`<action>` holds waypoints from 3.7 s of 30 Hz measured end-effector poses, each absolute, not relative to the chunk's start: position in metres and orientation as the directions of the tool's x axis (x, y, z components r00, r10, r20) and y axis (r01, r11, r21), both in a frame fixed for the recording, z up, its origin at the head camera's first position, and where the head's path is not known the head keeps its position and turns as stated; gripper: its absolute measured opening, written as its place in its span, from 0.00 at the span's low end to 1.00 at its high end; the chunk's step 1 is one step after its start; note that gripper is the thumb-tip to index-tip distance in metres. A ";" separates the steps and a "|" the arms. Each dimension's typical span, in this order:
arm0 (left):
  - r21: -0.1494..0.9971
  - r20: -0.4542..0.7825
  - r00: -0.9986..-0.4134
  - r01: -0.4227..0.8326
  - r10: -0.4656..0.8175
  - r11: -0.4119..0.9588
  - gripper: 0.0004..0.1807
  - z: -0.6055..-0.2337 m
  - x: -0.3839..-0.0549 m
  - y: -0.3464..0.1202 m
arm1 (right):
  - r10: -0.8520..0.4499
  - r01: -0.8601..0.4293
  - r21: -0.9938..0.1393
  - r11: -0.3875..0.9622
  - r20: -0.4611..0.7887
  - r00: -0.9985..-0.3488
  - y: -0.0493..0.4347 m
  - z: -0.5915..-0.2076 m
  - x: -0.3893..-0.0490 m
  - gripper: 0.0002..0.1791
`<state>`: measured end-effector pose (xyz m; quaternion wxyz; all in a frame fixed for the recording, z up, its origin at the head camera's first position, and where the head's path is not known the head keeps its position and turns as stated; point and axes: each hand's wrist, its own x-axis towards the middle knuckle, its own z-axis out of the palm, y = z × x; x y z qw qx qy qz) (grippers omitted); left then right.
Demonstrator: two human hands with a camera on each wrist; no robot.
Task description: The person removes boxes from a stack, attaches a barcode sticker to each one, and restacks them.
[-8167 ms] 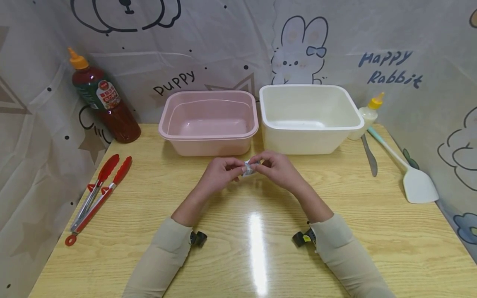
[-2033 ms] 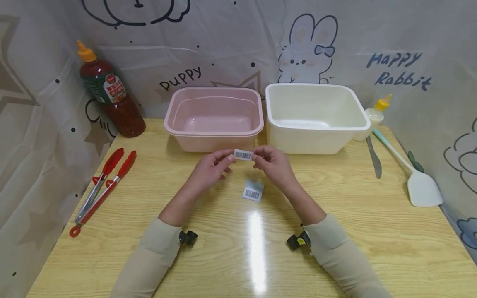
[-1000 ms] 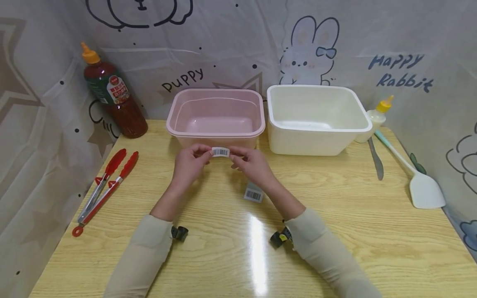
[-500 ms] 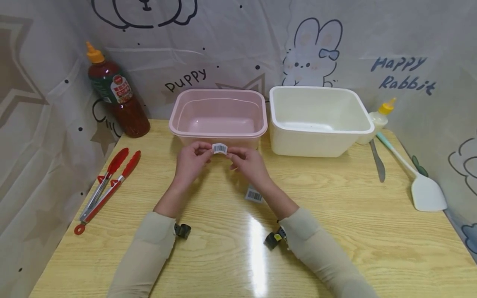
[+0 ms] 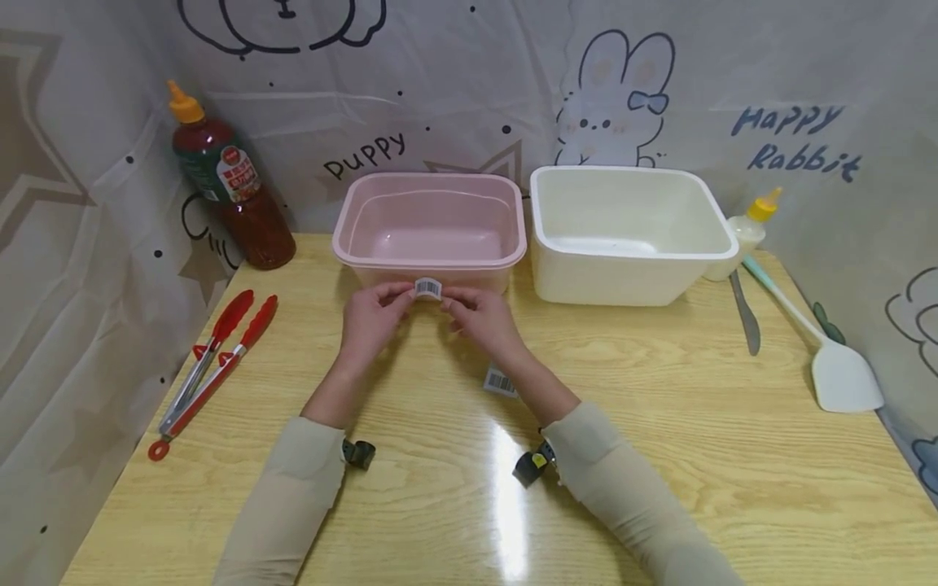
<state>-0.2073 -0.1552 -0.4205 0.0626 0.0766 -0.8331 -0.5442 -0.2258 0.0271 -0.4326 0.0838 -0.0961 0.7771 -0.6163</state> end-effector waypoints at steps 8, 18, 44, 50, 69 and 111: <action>0.911 0.027 -0.981 -0.056 -0.194 0.409 0.17 -0.421 -0.206 -0.155 | -0.276 -0.060 -0.974 0.217 -0.002 -0.961 0.024 -0.429 -0.225 0.19; 0.923 -0.016 -0.977 -0.097 -0.213 0.371 0.19 -0.421 -0.206 -0.155 | -0.271 -0.035 -0.978 0.206 -0.022 -0.962 0.023 -0.430 -0.225 0.20; 0.966 -0.040 -0.980 -0.087 -0.192 0.242 0.13 -0.422 -0.210 -0.151 | -0.281 -0.060 -0.984 0.167 0.011 -0.960 0.025 -0.436 -0.221 0.19; 0.958 -0.014 -0.978 -0.072 -0.207 0.278 0.10 -0.424 -0.211 -0.151 | -0.253 -0.076 -0.983 0.169 0.031 -0.967 0.023 -0.437 -0.222 0.16; 0.906 -0.035 -0.979 -0.117 -0.203 0.408 0.12 -0.422 -0.210 -0.159 | -0.212 -0.140 -0.982 0.129 0.110 -0.971 0.026 -0.439 -0.220 0.16; 0.764 0.041 -0.971 -0.121 -0.236 0.633 0.17 -0.414 -0.218 -0.163 | -0.298 -0.242 -0.886 0.395 0.126 -0.946 0.012 -0.434 -0.222 0.26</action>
